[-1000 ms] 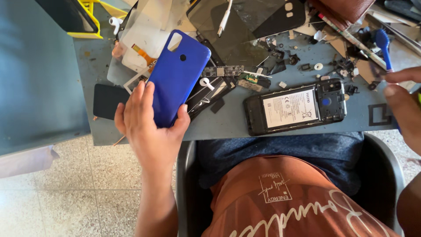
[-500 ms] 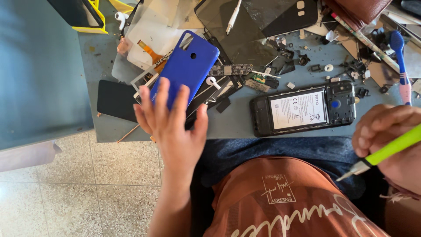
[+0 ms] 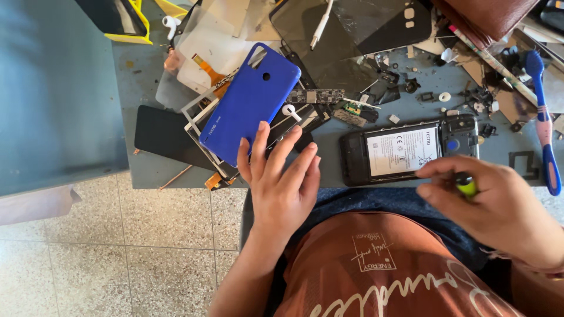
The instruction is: The person disassembles a blue smartphone, removes the back cover and battery, and uses a screwdriver and metal pick to manipulate internal components. They then reassemble the phone by placing the battery and back cover back into position.
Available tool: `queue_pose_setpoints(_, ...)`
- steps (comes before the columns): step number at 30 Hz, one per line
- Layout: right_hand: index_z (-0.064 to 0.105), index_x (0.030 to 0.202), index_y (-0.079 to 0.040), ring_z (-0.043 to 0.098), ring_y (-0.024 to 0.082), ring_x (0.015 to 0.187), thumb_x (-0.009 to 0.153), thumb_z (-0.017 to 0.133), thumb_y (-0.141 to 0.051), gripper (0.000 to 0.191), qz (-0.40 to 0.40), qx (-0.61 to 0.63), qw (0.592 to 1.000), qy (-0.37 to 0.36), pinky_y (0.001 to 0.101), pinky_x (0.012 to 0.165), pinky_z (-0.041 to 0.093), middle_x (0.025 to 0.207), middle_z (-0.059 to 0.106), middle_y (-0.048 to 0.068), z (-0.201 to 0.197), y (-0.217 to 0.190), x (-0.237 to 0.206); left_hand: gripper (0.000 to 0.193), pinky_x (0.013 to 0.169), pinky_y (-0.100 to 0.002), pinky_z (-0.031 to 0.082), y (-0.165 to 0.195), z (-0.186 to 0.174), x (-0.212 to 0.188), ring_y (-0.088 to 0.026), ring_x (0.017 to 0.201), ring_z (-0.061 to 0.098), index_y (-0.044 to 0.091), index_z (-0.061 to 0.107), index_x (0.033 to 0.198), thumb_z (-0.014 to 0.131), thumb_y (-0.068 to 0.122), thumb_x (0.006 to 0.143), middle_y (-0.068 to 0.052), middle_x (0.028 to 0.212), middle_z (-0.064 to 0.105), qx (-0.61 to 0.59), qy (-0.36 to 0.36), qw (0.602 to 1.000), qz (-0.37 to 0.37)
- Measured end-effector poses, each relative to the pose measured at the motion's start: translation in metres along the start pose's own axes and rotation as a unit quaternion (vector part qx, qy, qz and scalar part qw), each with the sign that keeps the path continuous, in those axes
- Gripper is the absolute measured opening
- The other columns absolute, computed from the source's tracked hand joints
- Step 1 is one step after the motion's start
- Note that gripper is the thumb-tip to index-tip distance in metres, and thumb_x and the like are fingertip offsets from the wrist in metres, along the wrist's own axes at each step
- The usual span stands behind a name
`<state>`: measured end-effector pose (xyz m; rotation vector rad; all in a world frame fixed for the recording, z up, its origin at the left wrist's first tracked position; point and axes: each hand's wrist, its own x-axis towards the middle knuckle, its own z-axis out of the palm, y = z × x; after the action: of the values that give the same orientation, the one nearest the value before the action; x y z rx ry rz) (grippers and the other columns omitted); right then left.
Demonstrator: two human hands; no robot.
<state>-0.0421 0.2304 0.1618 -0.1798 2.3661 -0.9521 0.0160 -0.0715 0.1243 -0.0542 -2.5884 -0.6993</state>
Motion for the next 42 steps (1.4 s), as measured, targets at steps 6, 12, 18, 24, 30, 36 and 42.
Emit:
queue_pose_setpoints(6,0.075,0.109,-0.009,0.067,0.015,0.066,0.078,0.08,-0.027,0.036,-0.062,-0.082,0.995,0.006,0.0291,0.058,0.056,0.082,0.075,0.004,0.014,-0.036,0.0,0.014,0.124,-0.058,0.025,-0.02,-0.018,0.018,-0.041,0.147,0.044,0.014,0.077,0.111,0.078,0.018,0.098,-0.006,0.14,0.066,0.036,0.01,0.999,0.033)
queue_pose_setpoints(12,0.077,0.113,-0.017,0.069,0.013,0.059,0.083,0.081,-0.036,0.036,-0.086,-0.074,0.988,-0.104,0.0283,0.051,0.059,0.086,0.081,-0.003,0.06,-0.012,-0.004,0.018,0.126,-0.06,0.026,-0.035,0.005,0.035,-0.041,0.153,0.035,0.011,0.078,0.116,0.078,0.02,0.102,-0.008,0.151,0.055,0.042,-0.03,0.996,0.07)
queue_pose_setpoints(18,0.076,0.108,-0.01,0.071,0.016,0.066,0.081,0.079,-0.025,0.031,0.013,0.052,0.993,-0.103,0.0313,0.061,0.058,0.078,0.075,0.005,0.082,0.028,-0.003,0.026,0.126,-0.063,0.023,-0.035,0.048,0.051,-0.043,0.156,0.025,0.005,0.078,0.118,0.077,0.023,0.099,-0.013,0.159,0.045,0.04,-0.099,0.991,0.079)
queue_pose_setpoints(24,0.072,0.12,-0.012,0.073,0.015,0.076,0.084,0.075,-0.023,0.038,0.03,0.068,0.986,-0.147,0.0306,0.071,0.057,0.09,0.075,0.006,0.076,0.075,0.01,0.022,0.126,-0.062,0.023,-0.026,0.085,0.047,-0.042,0.155,0.024,0.007,0.079,0.112,0.079,0.023,0.097,-0.014,0.16,0.045,0.023,-0.115,0.991,0.066)
queue_pose_setpoints(30,0.071,0.122,-0.012,0.072,0.017,0.078,0.083,0.071,-0.02,0.041,0.007,0.062,0.986,-0.156,0.0314,0.073,0.057,0.091,0.075,0.006,0.076,0.1,0.009,0.022,0.125,-0.062,0.023,-0.025,0.105,0.043,-0.042,0.154,0.025,0.007,0.078,0.113,0.08,0.021,0.095,-0.015,0.16,0.044,0.035,-0.124,0.989,0.068)
queue_pose_setpoints(36,0.072,0.123,-0.015,0.07,0.021,0.077,0.083,0.075,-0.028,0.041,0.019,0.02,0.988,-0.153,0.0335,0.07,0.058,0.086,0.077,0.01,0.074,0.102,0.003,0.027,0.124,-0.06,0.024,-0.023,0.111,0.041,-0.042,0.153,0.026,0.005,0.075,0.116,0.079,0.022,0.094,-0.016,0.16,0.041,0.025,-0.144,0.987,0.071)
queue_pose_setpoints(42,0.071,0.125,-0.014,0.076,0.025,0.08,0.081,0.072,-0.024,0.045,-0.044,0.017,0.989,-0.142,0.0358,0.072,0.059,0.095,0.077,0.011,0.071,0.109,-0.002,0.025,0.127,-0.06,0.024,-0.012,0.114,0.039,-0.039,0.154,0.027,0.007,0.075,0.114,0.078,0.027,0.1,-0.012,0.161,0.043,0.021,-0.125,0.987,0.1)
